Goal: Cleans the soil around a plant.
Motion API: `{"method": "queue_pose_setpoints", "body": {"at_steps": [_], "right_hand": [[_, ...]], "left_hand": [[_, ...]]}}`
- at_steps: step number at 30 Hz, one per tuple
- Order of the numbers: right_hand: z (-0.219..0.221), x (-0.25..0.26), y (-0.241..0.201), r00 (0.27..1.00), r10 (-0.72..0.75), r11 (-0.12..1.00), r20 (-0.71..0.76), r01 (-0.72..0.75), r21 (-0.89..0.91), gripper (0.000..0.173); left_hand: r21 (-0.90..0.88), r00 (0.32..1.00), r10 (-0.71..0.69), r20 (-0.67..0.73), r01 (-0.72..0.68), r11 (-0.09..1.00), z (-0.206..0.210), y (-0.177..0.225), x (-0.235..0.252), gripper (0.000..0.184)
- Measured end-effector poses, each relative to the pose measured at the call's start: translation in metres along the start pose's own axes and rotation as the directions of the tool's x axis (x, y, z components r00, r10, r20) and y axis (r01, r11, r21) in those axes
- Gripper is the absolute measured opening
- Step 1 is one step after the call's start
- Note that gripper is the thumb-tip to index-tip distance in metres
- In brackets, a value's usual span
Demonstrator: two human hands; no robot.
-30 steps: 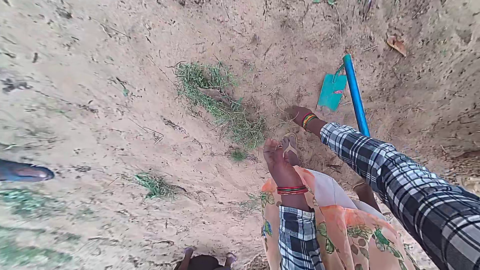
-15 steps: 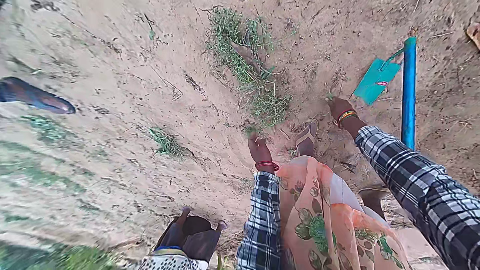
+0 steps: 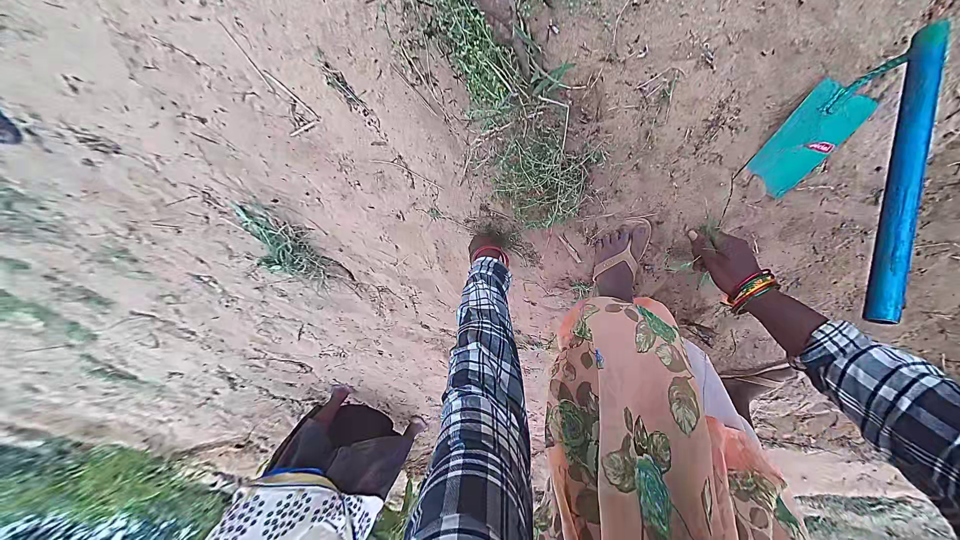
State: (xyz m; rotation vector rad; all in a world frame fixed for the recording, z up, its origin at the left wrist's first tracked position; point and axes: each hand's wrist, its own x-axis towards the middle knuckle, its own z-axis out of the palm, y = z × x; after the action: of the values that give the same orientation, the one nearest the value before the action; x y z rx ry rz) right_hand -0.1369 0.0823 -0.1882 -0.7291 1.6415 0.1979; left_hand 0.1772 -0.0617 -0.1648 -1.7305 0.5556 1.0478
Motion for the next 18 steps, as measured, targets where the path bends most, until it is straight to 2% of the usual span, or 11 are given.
{"method": "queue_pose_setpoints", "body": {"at_steps": [2,3,4,5,8,10,11,14,17,18], "right_hand": [[-0.004,0.005,0.002,1.0,-0.022,1.0,-0.018,0.022,0.003,0.053],[-0.005,0.009,0.004,0.999,-0.024,1.0,-0.031,0.024,0.013,0.053],[-0.005,0.012,0.005,0.999,-0.017,0.999,-0.034,0.018,0.033,0.053],[-0.003,0.015,0.006,0.999,-0.01,0.998,-0.039,0.012,0.058,0.053],[0.004,0.012,-0.001,0.998,0.009,0.992,-0.064,-0.001,0.127,0.051],[0.006,0.005,-0.009,0.999,0.008,0.991,-0.042,-0.002,0.135,0.051],[0.008,0.003,-0.01,0.999,-0.001,0.991,-0.036,0.006,0.134,0.051],[0.015,0.001,-0.012,1.0,-0.02,0.992,-0.022,0.022,0.123,0.051],[0.012,-0.002,-0.008,1.0,-0.01,0.996,-0.018,0.012,0.094,0.05],[0.012,-0.004,-0.005,1.0,-0.003,0.997,-0.012,0.004,0.083,0.05]], "left_hand": [[0.035,0.995,0.077,0.067,-0.08,0.996,0.009,-0.028,0.072,0.046],[-0.006,0.983,0.166,-0.081,-0.167,0.986,0.032,-0.047,0.113,0.045],[-0.054,0.966,0.218,-0.136,-0.227,0.972,0.048,-0.061,0.14,0.046],[-0.117,0.962,0.249,-0.107,-0.261,0.958,0.056,-0.071,0.149,0.049],[-0.215,0.916,0.4,-0.031,-0.397,0.892,0.09,-0.096,0.115,0.05],[-0.151,0.875,0.484,0.005,-0.478,0.865,0.129,-0.112,0.082,0.051],[-0.107,0.876,0.483,0.019,-0.478,0.872,0.148,-0.12,0.074,0.049],[-0.043,0.923,0.337,0.184,-0.335,0.941,0.184,-0.13,0.081,0.044],[-0.177,0.918,0.262,0.297,-0.216,0.96,0.214,-0.097,0.1,0.042],[-0.29,0.924,0.209,0.321,-0.114,0.95,0.221,-0.085,0.102,0.046]]}}
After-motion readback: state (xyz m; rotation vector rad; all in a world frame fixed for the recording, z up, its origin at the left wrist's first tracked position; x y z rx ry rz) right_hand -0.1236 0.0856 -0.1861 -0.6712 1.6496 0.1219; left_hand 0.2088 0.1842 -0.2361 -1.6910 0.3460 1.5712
